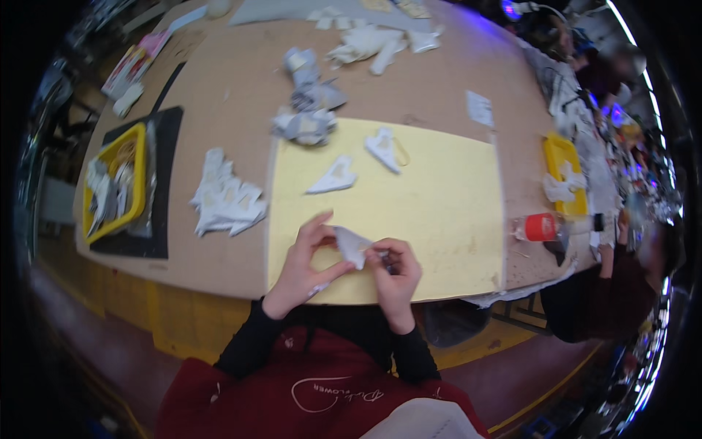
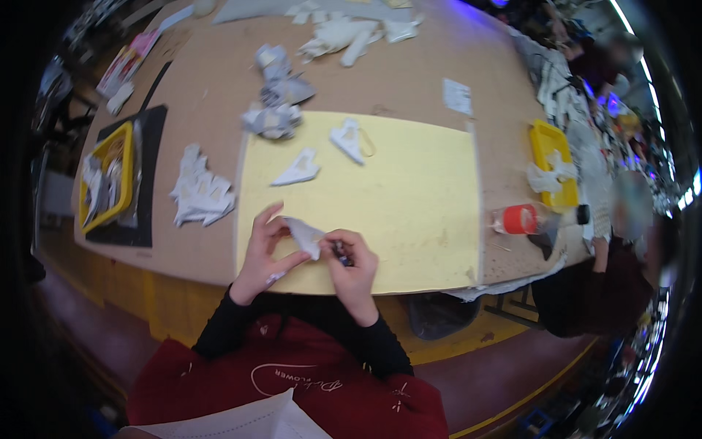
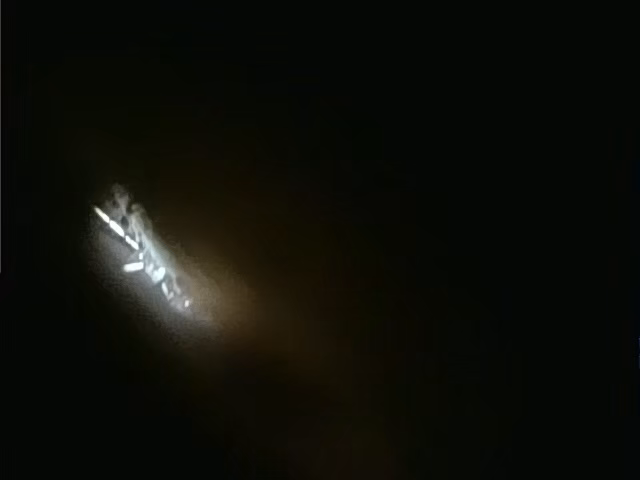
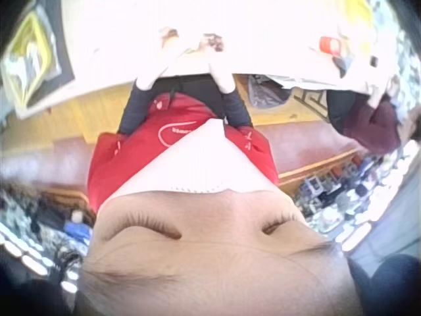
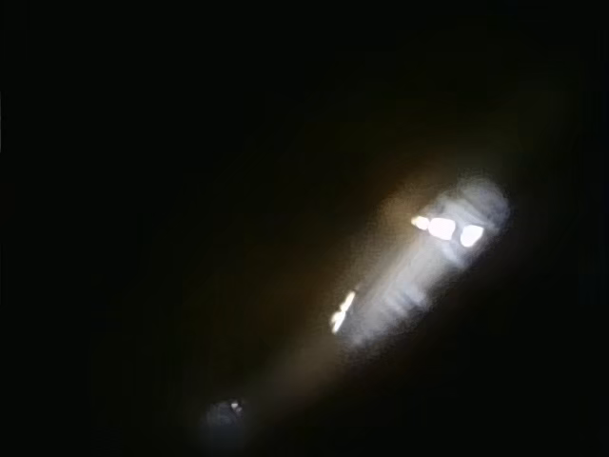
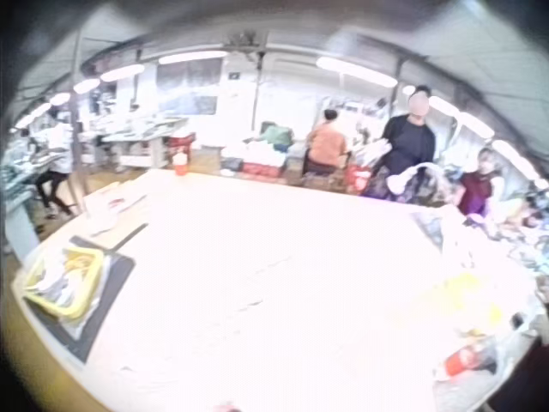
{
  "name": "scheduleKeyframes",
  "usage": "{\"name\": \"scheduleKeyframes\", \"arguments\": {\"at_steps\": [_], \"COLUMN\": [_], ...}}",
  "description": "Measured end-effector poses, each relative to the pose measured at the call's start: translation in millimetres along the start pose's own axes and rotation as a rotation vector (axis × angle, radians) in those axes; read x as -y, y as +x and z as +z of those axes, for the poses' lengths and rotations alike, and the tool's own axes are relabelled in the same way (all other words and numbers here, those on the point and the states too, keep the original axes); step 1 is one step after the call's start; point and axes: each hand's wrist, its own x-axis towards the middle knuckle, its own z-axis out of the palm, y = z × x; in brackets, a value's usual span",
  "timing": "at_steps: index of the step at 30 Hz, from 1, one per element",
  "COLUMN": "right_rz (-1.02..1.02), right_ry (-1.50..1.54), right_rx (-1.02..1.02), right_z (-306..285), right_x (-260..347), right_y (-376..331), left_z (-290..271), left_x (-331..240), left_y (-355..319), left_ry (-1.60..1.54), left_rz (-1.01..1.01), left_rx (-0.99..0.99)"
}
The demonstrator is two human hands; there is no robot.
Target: The person repeatedly picks up small white fabric pieces from a table and uses a small cutting tool to trim edges. Trimmed pieces are placed back on the table. The person continues this process throughout the clip.
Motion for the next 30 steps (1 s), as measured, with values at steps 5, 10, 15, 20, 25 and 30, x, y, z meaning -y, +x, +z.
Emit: {"name": "scheduleKeyframes", "arguments": {"at_steps": [5, 10, 15, 20, 25, 30], "right_rz": [-0.050, -0.061, 0.019, 0.048, 0.054, 0.115], "right_ry": [-0.022, -0.072, -0.128, -0.073, -0.022, -0.020], "right_rx": [0.014, 0.062, 0.048, 0.088, 0.190, 0.246], "right_z": [-1.1, 0.6, -2.4, -2.7, -5.9, -3.3], "right_x": [-6.4, -3.4, -1.7, -0.2, 3.4, 9.9], "right_y": [-2.0, 5.5, 5.5, 6.2, 4.8, 9.6], "left_z": [-8.8, -8.0, -8.0, -9.6, -9.2, -10.4], "left_x": [-8.8, -17.3, -12.6, -11.3, -15.0, -10.9], "left_y": [4.6, 11.6, 13.4, 10.5, 8.5, 3.8], "left_ry": [0.074, 0.019, 0.060, -0.050, -0.336, -0.453], "left_rz": [-0.075, -0.103, -0.017, -0.053, -0.116, -0.210], "left_rx": [0.086, 0.104, 0.086, 0.080, 0.174, 0.209]}}
